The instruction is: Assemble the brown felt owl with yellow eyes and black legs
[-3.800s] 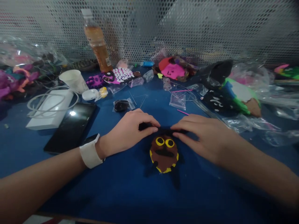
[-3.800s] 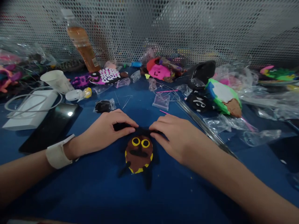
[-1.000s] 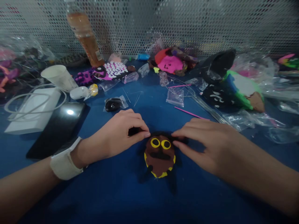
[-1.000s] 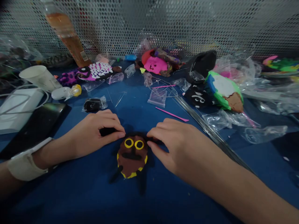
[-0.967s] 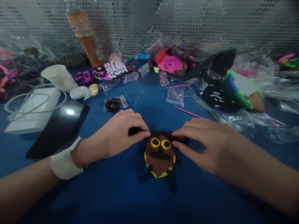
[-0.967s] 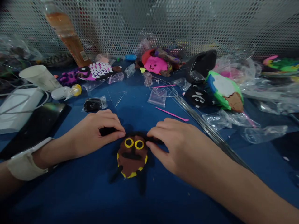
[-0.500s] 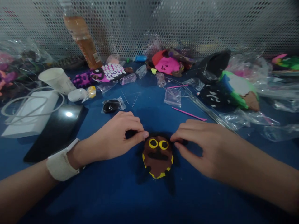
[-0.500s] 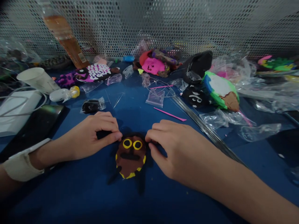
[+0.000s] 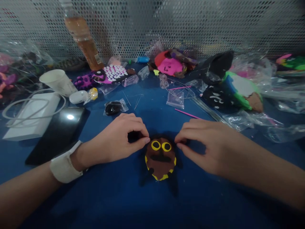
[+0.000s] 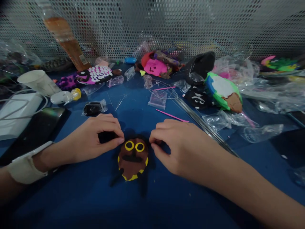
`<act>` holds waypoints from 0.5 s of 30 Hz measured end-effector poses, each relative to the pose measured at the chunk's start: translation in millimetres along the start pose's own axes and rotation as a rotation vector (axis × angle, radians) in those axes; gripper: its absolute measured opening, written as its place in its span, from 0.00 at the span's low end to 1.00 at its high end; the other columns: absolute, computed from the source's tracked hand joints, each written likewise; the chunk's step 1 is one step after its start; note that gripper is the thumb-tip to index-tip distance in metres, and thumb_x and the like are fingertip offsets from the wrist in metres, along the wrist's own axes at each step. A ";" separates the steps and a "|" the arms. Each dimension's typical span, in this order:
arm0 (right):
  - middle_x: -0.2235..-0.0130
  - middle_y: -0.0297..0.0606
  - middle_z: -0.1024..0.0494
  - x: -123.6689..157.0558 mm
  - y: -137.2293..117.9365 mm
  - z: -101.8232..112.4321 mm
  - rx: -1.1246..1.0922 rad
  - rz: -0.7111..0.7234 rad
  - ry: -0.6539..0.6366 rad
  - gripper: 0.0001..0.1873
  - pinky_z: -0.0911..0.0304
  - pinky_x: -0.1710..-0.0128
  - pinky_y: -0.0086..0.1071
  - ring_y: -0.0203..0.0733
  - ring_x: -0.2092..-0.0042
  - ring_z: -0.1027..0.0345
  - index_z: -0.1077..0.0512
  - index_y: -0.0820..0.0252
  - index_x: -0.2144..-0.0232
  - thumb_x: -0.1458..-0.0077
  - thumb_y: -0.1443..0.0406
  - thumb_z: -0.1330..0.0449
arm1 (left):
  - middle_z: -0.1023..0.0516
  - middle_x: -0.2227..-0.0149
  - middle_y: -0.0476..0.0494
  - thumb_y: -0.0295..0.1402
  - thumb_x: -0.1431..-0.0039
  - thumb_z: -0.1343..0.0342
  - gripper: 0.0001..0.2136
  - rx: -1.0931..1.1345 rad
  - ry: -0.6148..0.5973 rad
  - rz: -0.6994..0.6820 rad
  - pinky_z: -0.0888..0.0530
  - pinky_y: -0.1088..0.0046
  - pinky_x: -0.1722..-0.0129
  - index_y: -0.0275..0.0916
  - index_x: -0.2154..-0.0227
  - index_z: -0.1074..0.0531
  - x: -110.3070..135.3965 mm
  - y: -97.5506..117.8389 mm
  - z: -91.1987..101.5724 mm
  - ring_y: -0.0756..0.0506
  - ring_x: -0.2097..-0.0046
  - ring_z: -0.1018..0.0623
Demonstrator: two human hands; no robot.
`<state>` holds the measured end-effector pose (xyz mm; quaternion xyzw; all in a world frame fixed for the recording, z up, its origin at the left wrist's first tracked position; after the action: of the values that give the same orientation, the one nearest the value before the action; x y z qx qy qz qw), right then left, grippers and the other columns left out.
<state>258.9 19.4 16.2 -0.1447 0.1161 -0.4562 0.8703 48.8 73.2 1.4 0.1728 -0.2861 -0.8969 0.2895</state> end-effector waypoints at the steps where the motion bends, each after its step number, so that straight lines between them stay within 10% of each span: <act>1: 0.65 0.36 0.20 -0.2 0.3 0.1 -0.007 -0.001 -0.006 0.08 0.37 0.63 0.39 0.43 0.64 0.29 0.21 0.54 0.63 0.38 0.68 0.41 | 0.19 0.65 0.48 0.31 0.34 0.40 0.06 0.001 -0.005 -0.002 0.31 0.63 0.54 0.41 0.67 0.21 0.3 0.3 0.0 0.46 0.61 0.23; 15: 0.60 0.37 0.17 -4.3 -1.5 6.5 -0.079 0.043 0.132 0.09 0.30 0.56 0.40 0.43 0.60 0.24 0.19 0.55 0.58 0.36 0.67 0.40 | 0.17 0.62 0.46 0.25 0.36 0.44 0.09 0.033 0.061 -0.019 0.27 0.65 0.55 0.41 0.62 0.18 2.2 3.2 3.3 0.46 0.59 0.21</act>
<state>257.5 23.1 23.1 -0.1460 0.1944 -0.4409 0.8640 46.8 71.0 5.6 0.2075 -0.2904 -0.8891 0.2866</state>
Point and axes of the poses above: each hand's wrist, its own x-axis away from the middle knuckle, its own z-axis out of the back of the hand, y = z × x, the point moved 5 cm from there along -x, towards the middle knuckle
